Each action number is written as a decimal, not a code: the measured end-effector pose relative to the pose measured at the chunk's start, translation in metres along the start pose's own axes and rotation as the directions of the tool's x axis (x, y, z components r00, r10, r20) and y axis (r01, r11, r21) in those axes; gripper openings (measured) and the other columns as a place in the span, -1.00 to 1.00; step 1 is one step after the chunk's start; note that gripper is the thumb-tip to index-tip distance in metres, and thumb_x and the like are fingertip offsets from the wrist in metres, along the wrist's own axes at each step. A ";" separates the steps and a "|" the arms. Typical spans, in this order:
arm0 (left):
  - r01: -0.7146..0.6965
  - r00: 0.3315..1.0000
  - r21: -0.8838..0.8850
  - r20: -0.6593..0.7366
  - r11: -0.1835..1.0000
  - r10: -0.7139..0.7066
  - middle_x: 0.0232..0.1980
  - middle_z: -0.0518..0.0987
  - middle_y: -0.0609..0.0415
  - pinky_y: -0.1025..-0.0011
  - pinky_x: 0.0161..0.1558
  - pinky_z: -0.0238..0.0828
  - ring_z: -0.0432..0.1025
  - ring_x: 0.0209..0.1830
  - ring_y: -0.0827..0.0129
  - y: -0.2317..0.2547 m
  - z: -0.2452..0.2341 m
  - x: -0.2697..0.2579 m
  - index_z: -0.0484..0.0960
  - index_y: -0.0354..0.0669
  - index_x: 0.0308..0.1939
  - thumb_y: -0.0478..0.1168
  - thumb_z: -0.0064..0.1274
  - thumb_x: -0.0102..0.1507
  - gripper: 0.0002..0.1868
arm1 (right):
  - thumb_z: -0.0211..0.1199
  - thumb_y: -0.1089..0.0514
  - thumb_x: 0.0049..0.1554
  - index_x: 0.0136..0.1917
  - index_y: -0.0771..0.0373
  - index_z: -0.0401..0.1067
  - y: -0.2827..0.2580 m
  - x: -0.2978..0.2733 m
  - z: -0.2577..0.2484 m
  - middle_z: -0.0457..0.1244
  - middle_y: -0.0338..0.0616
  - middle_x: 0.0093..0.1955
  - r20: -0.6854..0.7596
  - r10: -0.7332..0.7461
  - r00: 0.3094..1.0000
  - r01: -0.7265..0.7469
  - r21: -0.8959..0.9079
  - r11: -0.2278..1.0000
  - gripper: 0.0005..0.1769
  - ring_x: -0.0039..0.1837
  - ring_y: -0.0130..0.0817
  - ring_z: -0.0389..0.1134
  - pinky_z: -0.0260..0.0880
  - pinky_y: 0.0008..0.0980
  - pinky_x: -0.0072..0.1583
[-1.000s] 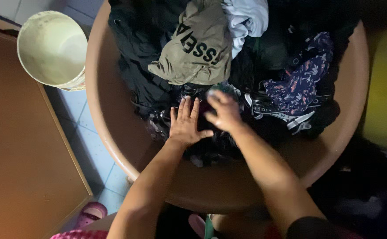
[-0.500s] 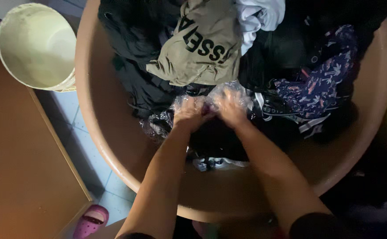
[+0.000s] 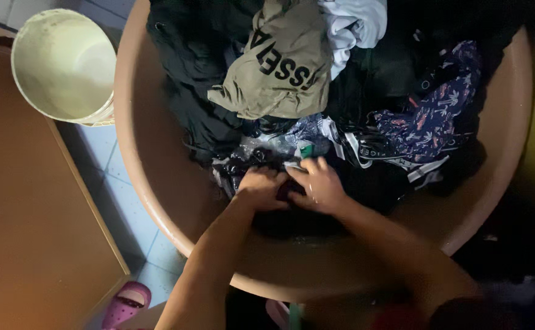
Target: The person sorts clothes from a large basin, then fills a blue bucket with water from a tap and pours it into the basin. They proceed to wash the clothes by hand, scrubbing and rinsing them in the water.
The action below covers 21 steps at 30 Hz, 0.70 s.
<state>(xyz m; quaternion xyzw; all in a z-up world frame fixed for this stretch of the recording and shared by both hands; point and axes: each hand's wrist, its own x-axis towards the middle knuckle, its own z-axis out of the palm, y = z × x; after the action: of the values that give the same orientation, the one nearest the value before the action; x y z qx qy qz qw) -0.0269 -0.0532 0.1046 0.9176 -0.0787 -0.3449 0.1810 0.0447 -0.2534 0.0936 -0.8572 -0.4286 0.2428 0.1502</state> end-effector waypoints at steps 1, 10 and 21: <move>-0.008 1.000 0.020 -0.003 1.000 0.008 0.17 0.52 -0.11 0.02 0.19 0.28 0.38 0.22 0.01 -0.004 -0.001 0.001 0.44 -0.08 0.17 0.41 0.23 0.03 -0.14 | 0.44 -0.22 -0.10 0.41 -0.05 0.35 -0.007 -0.008 -0.004 0.15 0.07 0.30 -0.055 -0.028 0.998 0.025 -0.048 0.999 -0.17 0.21 0.05 0.19 0.33 0.00 0.10; 0.321 0.936 -0.164 -0.093 0.933 -0.339 0.28 0.57 -0.11 -0.03 0.26 0.37 0.45 0.29 -0.04 -0.058 0.056 0.101 0.53 -0.02 0.25 -0.07 -0.13 0.47 -0.68 | 0.22 -0.22 0.15 0.30 -0.02 0.47 0.063 0.077 0.045 0.23 0.02 0.35 -0.106 0.338 0.935 -0.343 -0.036 0.939 -0.49 0.28 0.08 0.27 0.30 0.01 0.26; 0.110 0.952 -0.123 -0.272 0.986 -0.140 0.60 -0.11 -0.24 -0.56 0.30 -0.38 -0.17 0.59 -0.24 0.046 0.006 -0.012 0.11 0.22 0.53 0.24 0.19 0.14 -0.05 | 0.18 -0.26 0.22 0.58 0.12 0.04 0.087 0.043 -0.002 0.07 0.22 0.54 -0.030 0.149 0.988 -0.109 0.544 0.832 -0.18 0.55 0.21 0.07 0.06 0.04 0.48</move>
<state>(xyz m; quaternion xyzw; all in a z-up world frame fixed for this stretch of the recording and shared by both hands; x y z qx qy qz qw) -0.0406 -0.0940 0.1253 0.9493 0.0242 -0.2264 0.2166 0.1256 -0.2702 0.0421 -0.8150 -0.2781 0.3327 0.3843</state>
